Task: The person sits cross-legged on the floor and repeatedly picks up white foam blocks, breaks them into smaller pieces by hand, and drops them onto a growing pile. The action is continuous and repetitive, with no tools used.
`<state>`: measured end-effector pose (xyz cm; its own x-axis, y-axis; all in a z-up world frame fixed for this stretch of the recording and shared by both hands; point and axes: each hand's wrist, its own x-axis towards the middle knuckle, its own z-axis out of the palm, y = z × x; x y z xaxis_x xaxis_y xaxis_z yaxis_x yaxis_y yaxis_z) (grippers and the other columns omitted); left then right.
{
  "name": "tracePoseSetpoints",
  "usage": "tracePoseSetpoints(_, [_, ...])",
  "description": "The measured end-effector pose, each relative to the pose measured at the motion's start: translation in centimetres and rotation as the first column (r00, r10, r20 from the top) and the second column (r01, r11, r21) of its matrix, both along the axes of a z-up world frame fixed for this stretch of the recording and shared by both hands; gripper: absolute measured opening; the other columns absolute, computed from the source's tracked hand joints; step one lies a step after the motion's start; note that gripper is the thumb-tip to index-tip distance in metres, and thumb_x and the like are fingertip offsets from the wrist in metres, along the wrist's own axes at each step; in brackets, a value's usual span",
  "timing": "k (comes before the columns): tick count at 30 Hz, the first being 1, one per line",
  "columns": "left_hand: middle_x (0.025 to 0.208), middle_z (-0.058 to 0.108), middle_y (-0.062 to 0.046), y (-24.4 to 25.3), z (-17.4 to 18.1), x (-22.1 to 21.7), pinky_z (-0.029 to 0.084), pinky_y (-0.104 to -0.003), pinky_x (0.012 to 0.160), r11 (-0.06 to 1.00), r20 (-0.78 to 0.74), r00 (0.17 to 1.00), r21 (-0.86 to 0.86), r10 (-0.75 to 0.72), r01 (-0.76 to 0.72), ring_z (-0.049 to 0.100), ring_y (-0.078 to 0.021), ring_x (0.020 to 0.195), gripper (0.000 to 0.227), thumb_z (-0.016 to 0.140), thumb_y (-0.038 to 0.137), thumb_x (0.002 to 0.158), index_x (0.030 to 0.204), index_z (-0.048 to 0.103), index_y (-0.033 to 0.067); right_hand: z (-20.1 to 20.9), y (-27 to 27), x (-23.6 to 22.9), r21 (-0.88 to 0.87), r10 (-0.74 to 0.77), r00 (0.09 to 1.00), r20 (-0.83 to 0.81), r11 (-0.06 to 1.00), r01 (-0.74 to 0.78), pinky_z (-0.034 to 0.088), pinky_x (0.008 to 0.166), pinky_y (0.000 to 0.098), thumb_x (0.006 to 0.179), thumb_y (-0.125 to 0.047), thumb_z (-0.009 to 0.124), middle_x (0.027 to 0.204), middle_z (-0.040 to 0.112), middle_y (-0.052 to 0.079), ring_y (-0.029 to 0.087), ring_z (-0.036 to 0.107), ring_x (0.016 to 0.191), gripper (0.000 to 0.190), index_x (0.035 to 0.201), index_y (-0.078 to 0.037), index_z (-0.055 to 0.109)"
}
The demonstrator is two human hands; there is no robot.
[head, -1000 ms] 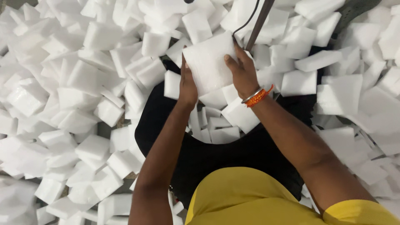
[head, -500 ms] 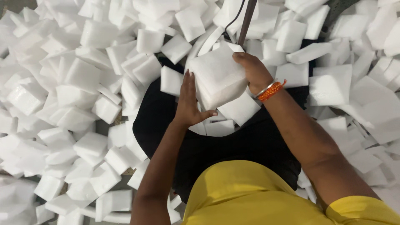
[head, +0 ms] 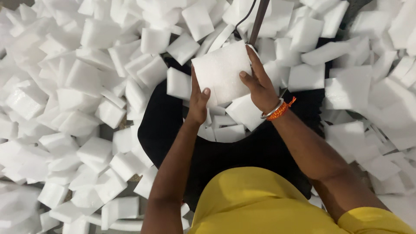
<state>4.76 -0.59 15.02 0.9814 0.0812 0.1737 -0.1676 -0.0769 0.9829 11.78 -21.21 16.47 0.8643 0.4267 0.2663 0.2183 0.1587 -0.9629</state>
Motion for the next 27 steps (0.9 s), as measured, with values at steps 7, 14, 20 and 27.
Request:
tracePoseSetpoints(7, [0.171,0.021,-0.019,-0.6,2.1,2.2,0.023,-0.049,0.125,0.946,-0.169,0.984,-0.306,0.060,-0.110,0.026,-0.0363,0.155,0.106,0.052,0.063,0.087,0.166,0.008,0.0093,0.0,2.4,2.1,0.159,-0.013,0.980,-0.199,0.986,0.046,0.032,0.126,0.0383,0.102,-0.015,0.053,0.168,0.035,0.016,0.024,0.038,0.152,0.070,0.165,-0.004,0.023])
tracePoseSetpoints(14, [0.169,0.026,-0.021,2.5,2.8,8.1,0.034,-0.054,0.123,0.896,-0.069,0.997,-0.440,0.036,-0.063,0.032,-0.0396,0.153,0.082,0.044,0.047,0.102,0.166,0.008,0.0111,1.8,5.3,8.4,0.194,-0.011,0.997,-0.076,0.981,0.026,0.031,0.129,0.0372,0.106,-0.016,0.053,0.166,0.042,0.013,0.023,0.042,0.151,0.065,0.166,-0.005,0.028])
tracePoseSetpoints(20, [0.171,0.018,-0.014,6.9,4.1,15.3,0.031,-0.054,0.120,0.937,-0.056,0.994,-0.331,0.098,-0.111,0.017,-0.0305,0.159,0.074,0.029,0.054,0.106,0.167,0.008,0.0183,5.4,8.3,15.4,0.383,0.103,0.979,-0.173,0.923,-0.029,0.059,0.070,0.0340,0.102,-0.015,0.058,0.141,0.061,0.006,0.018,0.068,0.110,0.062,0.160,-0.015,0.034])
tracePoseSetpoints(27, [0.174,0.024,-0.019,8.7,5.2,18.9,0.036,-0.059,0.125,0.906,0.120,0.992,-0.416,-0.032,0.080,0.028,-0.0375,0.160,0.081,0.037,0.061,0.109,0.169,0.015,0.0119,9.5,8.9,17.4,0.376,0.112,0.992,-0.058,0.923,-0.083,0.056,0.056,0.0334,0.113,-0.022,0.058,0.104,0.070,0.005,0.019,0.073,0.081,0.032,0.140,-0.004,0.053])
